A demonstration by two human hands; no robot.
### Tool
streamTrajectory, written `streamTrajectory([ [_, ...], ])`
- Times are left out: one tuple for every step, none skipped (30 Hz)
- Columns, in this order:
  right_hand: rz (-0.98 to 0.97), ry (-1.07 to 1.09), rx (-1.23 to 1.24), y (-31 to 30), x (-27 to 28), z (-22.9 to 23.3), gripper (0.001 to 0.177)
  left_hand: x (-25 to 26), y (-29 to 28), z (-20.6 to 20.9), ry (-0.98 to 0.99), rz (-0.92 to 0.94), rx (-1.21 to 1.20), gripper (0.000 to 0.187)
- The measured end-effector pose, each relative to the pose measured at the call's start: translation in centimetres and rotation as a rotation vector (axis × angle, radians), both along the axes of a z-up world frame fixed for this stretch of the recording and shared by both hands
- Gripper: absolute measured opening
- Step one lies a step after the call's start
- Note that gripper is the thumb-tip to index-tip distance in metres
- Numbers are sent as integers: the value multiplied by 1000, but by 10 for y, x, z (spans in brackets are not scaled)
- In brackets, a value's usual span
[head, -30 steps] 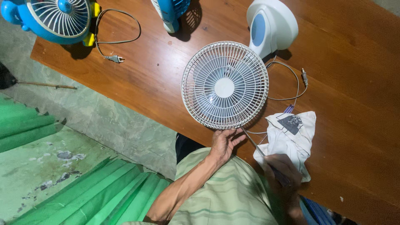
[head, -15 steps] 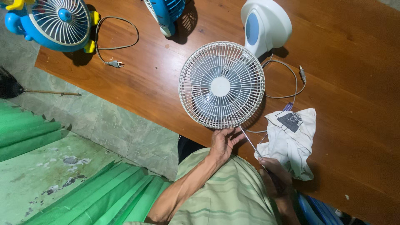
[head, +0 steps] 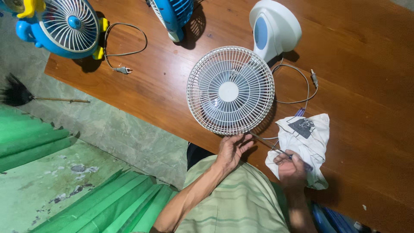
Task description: The person disassembles a white table fan on a wooden table. They remove the front grille, then the fan blades, and finally the rear grille using a screwdriver. Other fans and tools are visible on the table.
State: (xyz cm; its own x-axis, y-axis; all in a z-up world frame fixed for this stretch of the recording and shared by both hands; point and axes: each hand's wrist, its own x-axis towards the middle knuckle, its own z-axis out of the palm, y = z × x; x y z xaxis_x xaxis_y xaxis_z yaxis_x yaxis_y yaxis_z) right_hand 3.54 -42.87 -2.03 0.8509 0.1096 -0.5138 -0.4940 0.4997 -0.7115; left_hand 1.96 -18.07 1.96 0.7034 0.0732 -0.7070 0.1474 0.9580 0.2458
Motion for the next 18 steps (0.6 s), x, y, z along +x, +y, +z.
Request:
streamTrajectory([
  [21,-35,-66,-2,6,4,32,-1,1,1,25,-39,9,17],
  [42,-70,-132,-3,12,9,30,-1,1,3,50,-77,18,18],
  [37,-114,-138,-5,18,17,26,1,1,4,73,-119,27,18],
  [33,-158,-144,-6,24,27,23,3,0,7,79,-198,80,19],
  [25,-202,-150,-5,30,36,23,4,-2,12,85,-280,133,20],
  [-3,-236,-132,-4,39,47,23,4,-5,18,91,-361,186,22],
  [-32,-270,-115,-4,49,59,23,5,-9,25,63,-415,293,23],
  [-60,-304,-97,-2,58,71,23,6,-12,34,33,-469,400,25],
  [-55,-413,-234,3,66,82,23,9,-14,43,4,-523,507,26],
  [-50,-519,-373,7,76,94,22,10,-14,54,-4,-566,684,27],
  [-47,-622,-514,11,84,107,22,9,-13,66,-13,-607,862,27],
  [-11,-596,-615,15,89,121,19,10,-10,78,-23,-645,1042,27],
  [23,-567,-715,18,90,136,19,16,-7,87,-119,-567,1238,24],
  [59,-535,-815,25,93,148,20,22,-5,95,-221,-481,1428,22],
  [86,-588,-811,32,99,158,19,28,-3,102,-329,-385,1613,19],
  [113,-640,-808,40,105,167,19,35,0,107,-369,-362,1687,17],
  [141,-691,-804,46,111,174,19,41,4,110,-408,-338,1760,16],
  [190,-678,-878,52,115,181,18,47,6,113,-448,-313,1832,15],
])
